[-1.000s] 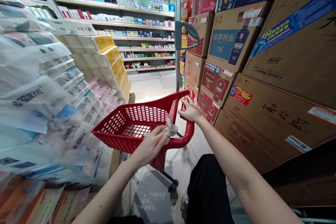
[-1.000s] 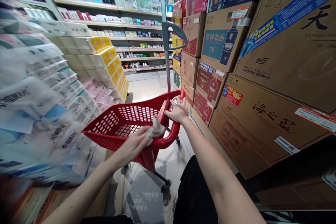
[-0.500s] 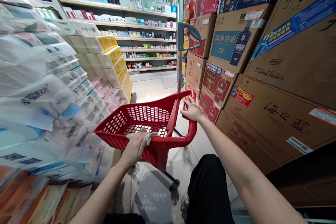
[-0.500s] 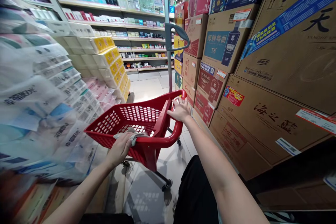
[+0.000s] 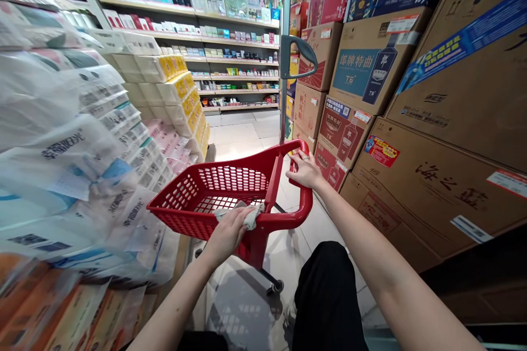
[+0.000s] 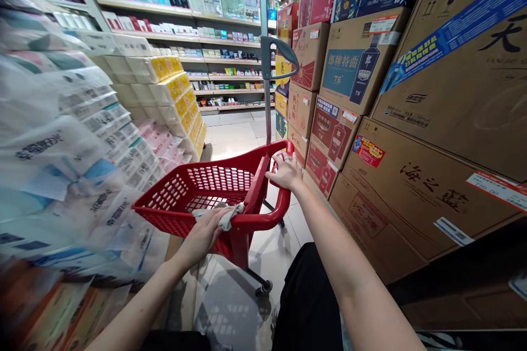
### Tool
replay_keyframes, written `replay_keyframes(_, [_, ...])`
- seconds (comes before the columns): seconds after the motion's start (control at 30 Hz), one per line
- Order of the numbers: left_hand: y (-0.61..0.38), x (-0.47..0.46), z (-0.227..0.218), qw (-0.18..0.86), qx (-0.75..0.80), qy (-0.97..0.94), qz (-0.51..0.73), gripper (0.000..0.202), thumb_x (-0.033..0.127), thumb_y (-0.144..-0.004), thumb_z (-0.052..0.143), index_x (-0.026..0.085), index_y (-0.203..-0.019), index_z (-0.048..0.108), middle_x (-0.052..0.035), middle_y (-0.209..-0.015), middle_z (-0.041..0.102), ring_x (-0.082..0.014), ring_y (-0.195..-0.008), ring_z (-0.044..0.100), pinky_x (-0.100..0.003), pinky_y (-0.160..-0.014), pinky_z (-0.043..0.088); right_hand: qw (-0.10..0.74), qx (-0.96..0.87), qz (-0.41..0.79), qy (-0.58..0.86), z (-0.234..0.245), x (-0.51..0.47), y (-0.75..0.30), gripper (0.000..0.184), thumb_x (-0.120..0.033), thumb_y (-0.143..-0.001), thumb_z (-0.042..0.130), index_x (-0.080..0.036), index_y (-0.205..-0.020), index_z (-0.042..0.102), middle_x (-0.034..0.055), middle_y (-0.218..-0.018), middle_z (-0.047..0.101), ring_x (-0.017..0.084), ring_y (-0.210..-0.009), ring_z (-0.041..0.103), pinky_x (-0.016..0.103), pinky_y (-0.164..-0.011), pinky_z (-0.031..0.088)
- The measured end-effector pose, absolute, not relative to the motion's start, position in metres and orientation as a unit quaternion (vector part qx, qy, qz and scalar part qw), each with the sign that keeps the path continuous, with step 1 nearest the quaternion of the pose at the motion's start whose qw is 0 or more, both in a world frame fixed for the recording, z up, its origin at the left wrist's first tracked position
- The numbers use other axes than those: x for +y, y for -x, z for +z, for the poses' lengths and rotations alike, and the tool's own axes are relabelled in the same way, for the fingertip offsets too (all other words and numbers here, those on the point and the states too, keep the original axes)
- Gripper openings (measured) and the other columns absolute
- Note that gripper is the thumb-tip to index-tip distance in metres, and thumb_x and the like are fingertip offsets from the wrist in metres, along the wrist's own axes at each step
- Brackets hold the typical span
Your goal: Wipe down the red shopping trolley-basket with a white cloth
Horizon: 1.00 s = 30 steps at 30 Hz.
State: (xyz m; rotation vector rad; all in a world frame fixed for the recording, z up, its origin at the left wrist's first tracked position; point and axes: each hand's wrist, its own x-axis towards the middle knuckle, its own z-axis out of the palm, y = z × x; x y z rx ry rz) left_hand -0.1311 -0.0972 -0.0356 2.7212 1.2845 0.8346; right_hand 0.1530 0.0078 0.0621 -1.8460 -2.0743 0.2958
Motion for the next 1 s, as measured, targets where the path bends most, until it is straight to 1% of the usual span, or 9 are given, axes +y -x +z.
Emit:
replay_keyframes(0.13, [0.172,-0.084,-0.050,-0.011,0.465,-0.849,0.251,0.039,0.028,-0.092,0.033,0.021,-0.130,0.042,-0.0105,-0.124,0.052,-0.0225,-0.117,0.046,-0.044,-0.102,0.036,0.171,-0.729,0.102,0.655,0.064,0.005,-0.151,0.074,-0.057,-0.072,0.050,-0.034,-0.141,0.033,-0.0008,-0.153,0.016,0.034,-0.139,0.000,0.051,-0.104,0.026])
replay_keyframes(0.27, [0.170,-0.086,-0.044,-0.003,0.470,-0.853,0.227,0.039,0.030,-0.093,0.033,0.019,-0.128,0.045,-0.0108,-0.121,0.053,-0.0226,-0.115,0.048,-0.042,-0.100,0.039,0.175,-0.732,0.104,0.651,0.063,0.006,-0.151,0.074,-0.057,-0.072,0.050,-0.033,-0.141,0.033,0.0001,-0.153,0.018,0.033,-0.139,-0.001,0.051,-0.104,0.025])
replay_keyframes(0.47, [0.117,-0.106,-0.028,0.007,0.416,-0.870,0.264,0.045,0.022,-0.092,0.032,0.021,-0.138,0.033,-0.0121,-0.127,0.048,-0.0222,-0.118,0.045,-0.042,-0.101,0.038,0.179,-0.739,0.108,0.641,0.061,0.010,-0.155,0.073,-0.056,-0.073,0.051,-0.034,-0.140,0.034,-0.0012,-0.153,0.017,0.033,-0.140,0.001,0.051,-0.105,0.024])
replay_keyframes(0.57, [0.113,-0.108,-0.032,-0.004,0.408,-0.868,0.282,0.048,0.021,-0.092,0.032,0.022,-0.140,0.029,-0.0121,-0.128,0.047,-0.0233,-0.118,0.044,-0.043,-0.100,0.038,0.178,-0.745,0.106,0.634,0.060,0.010,-0.158,0.072,-0.056,-0.073,0.051,-0.035,-0.140,0.034,-0.0013,-0.153,0.017,0.033,-0.140,0.001,0.051,-0.105,0.024])
replay_keyframes(0.67, [0.124,-0.105,-0.035,0.000,0.411,-0.871,0.269,0.049,0.021,-0.092,0.033,0.024,-0.140,0.029,-0.0111,-0.128,0.047,-0.0235,-0.118,0.044,-0.042,-0.100,0.038,0.174,-0.750,0.100,0.631,0.061,0.009,-0.161,0.071,-0.056,-0.074,0.051,-0.035,-0.140,0.034,-0.0012,-0.153,0.017,0.033,-0.140,0.001,0.052,-0.104,0.026])
replay_keyframes(0.73, [0.132,-0.103,-0.035,0.005,0.427,-0.866,0.260,0.046,0.021,-0.091,0.034,0.023,-0.137,0.032,-0.0101,-0.125,0.049,-0.0226,-0.115,0.046,-0.041,-0.099,0.038,0.169,-0.752,0.095,0.630,0.063,0.008,-0.161,0.071,-0.056,-0.075,0.050,-0.035,-0.141,0.033,-0.0011,-0.153,0.017,0.034,-0.140,0.001,0.052,-0.104,0.027])
replay_keyframes(0.83, [0.138,-0.101,-0.031,0.004,0.449,-0.861,0.240,0.038,0.021,-0.091,0.034,0.021,-0.128,0.041,-0.0097,-0.116,0.052,-0.0222,-0.107,0.049,-0.040,-0.094,0.041,0.152,-0.752,0.078,0.637,0.065,0.005,-0.157,0.070,-0.056,-0.077,0.048,-0.034,-0.141,0.032,0.0000,-0.154,0.015,0.035,-0.140,0.001,0.052,-0.104,0.026])
replay_keyframes(0.93, [0.137,-0.097,-0.028,-0.005,0.457,-0.865,0.207,0.030,0.020,-0.090,0.034,0.019,-0.117,0.046,-0.0097,-0.108,0.053,-0.0226,-0.101,0.050,-0.039,-0.088,0.042,0.128,-0.741,0.035,0.659,0.067,-0.008,-0.143,0.065,-0.053,-0.081,0.045,-0.030,-0.141,0.033,0.0043,-0.154,0.013,0.037,-0.139,0.001,0.059,-0.102,0.024])
replay_keyframes(1.0, [0.134,-0.093,-0.026,-0.015,0.464,-0.865,0.189,0.026,0.020,-0.089,0.035,0.018,-0.112,0.047,-0.0095,-0.104,0.053,-0.0227,-0.098,0.050,-0.039,-0.086,0.042,0.097,-0.745,0.009,0.660,0.067,-0.022,-0.130,0.062,-0.048,-0.081,0.048,-0.027,-0.139,0.038,0.0079,-0.154,0.013,0.040,-0.138,0.003,0.066,-0.099,0.020])
